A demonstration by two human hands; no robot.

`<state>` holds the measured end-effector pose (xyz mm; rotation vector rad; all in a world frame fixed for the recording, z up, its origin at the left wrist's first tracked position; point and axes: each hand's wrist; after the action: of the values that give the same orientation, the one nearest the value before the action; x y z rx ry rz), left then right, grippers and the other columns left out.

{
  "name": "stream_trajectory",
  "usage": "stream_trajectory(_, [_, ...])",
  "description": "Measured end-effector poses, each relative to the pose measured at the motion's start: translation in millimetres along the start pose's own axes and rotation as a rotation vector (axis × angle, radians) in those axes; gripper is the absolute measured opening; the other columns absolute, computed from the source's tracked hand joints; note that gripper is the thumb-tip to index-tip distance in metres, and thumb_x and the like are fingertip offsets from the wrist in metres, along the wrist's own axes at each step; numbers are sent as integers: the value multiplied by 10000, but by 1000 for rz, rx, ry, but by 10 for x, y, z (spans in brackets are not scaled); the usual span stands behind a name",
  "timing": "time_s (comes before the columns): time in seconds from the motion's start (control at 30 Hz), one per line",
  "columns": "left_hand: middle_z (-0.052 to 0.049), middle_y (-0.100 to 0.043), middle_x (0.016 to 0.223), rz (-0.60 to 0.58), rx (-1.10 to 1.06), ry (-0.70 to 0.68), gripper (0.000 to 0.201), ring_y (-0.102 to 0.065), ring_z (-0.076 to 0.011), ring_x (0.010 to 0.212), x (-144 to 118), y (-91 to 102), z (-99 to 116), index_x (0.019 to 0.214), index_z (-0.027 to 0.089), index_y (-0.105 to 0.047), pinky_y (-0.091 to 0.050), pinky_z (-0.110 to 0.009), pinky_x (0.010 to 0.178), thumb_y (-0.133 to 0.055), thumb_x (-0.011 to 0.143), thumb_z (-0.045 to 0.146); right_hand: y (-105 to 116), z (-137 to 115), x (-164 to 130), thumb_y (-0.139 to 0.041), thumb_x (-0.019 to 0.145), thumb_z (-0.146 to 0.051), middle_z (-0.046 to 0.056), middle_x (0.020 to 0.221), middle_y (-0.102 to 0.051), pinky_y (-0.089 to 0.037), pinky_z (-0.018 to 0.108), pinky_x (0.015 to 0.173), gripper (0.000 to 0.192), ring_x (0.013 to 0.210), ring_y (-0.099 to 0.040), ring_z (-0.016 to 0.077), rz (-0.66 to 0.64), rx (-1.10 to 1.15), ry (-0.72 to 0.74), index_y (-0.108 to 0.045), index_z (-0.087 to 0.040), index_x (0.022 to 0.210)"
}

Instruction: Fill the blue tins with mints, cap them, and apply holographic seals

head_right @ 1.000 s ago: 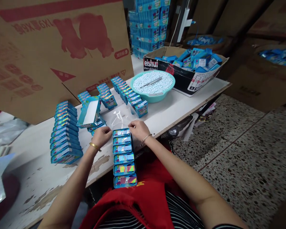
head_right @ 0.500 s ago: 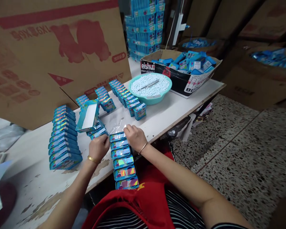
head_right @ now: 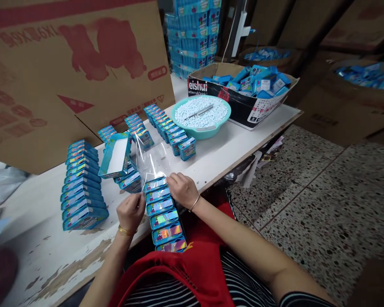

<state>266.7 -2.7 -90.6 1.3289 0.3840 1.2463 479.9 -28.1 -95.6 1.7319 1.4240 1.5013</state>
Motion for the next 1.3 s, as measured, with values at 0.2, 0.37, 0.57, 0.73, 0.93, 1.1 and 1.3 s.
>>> stream_trajectory(0.2, [-31, -562, 584, -1, -10, 102, 317, -513, -145, 583, -51, -107, -2, 645, 204, -577, -342, -260, 611, -422, 889, 333, -215, 87, -99, -498, 918, -250, 84, 871, -664, -347, 303, 668, 135, 801, -563, 217, -46, -22, -262, -605, -168, 917])
stream_trajectory(0.37, [-38, -571, 592, -141, 86, 217, 270, -484, -145, 550, 7, -133, -14, 613, 196, -529, -232, -262, 547, -459, 852, 299, -248, 62, -102, -465, 945, -223, 63, 776, -676, -273, 300, 610, 206, 691, -561, 183, -146, -82, -222, -600, -180, 797])
stream_trajectory(0.57, [-52, -593, 624, -197, 22, 110, 233, -509, -157, 582, -195, -45, 5, 637, 202, -521, -254, -270, 573, -456, 847, 280, -200, 12, -211, -448, 958, -227, 69, 732, -665, -250, 302, 604, 244, 654, -548, 174, -119, -85, -165, -605, -164, 782])
stream_trajectory(0.73, [-32, -556, 588, -166, 3, 127, 251, -486, -148, 566, -170, -22, 54, 634, 203, -500, -264, -271, 579, -437, 859, 293, -55, 54, 0, -451, 952, -241, 64, 763, -670, -248, 307, 610, 216, 678, -555, 179, -93, -62, -179, -613, -168, 829])
stream_trajectory(0.93, [-13, -473, 534, -106, 21, 94, 350, -431, -132, 538, -205, -28, 8, 553, 203, -402, -259, -276, 586, -407, 888, 305, -32, 81, -24, -383, 974, -240, 62, 719, -635, -245, 321, 633, 310, 673, -518, 176, -71, -62, 85, -601, -175, 763])
stream_trajectory(1.1, [-25, -542, 582, -160, 84, 184, 254, -472, -141, 572, -286, -140, -55, 616, 197, -502, -261, -267, 584, -465, 849, 290, -220, 105, -238, -409, 975, -297, 72, 716, -638, -228, 315, 619, 308, 644, -505, 170, -47, -127, -45, -608, -161, 784])
stream_trajectory(1.3, [-64, -662, 733, -390, 161, 228, 198, -561, -170, 648, -300, -186, -25, 696, 194, -569, -263, -269, 579, -476, 852, 274, -222, 87, -267, -453, 946, -223, 70, 679, -663, -208, 308, 592, 271, 597, -519, 155, -221, -117, -90, -626, -148, 751])
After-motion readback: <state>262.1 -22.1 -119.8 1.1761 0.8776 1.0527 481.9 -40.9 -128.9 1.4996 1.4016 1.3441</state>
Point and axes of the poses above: each hand's wrist, its own x-axis towards the middle knuckle, its own y-axis out of the back of the hand, z = x × y
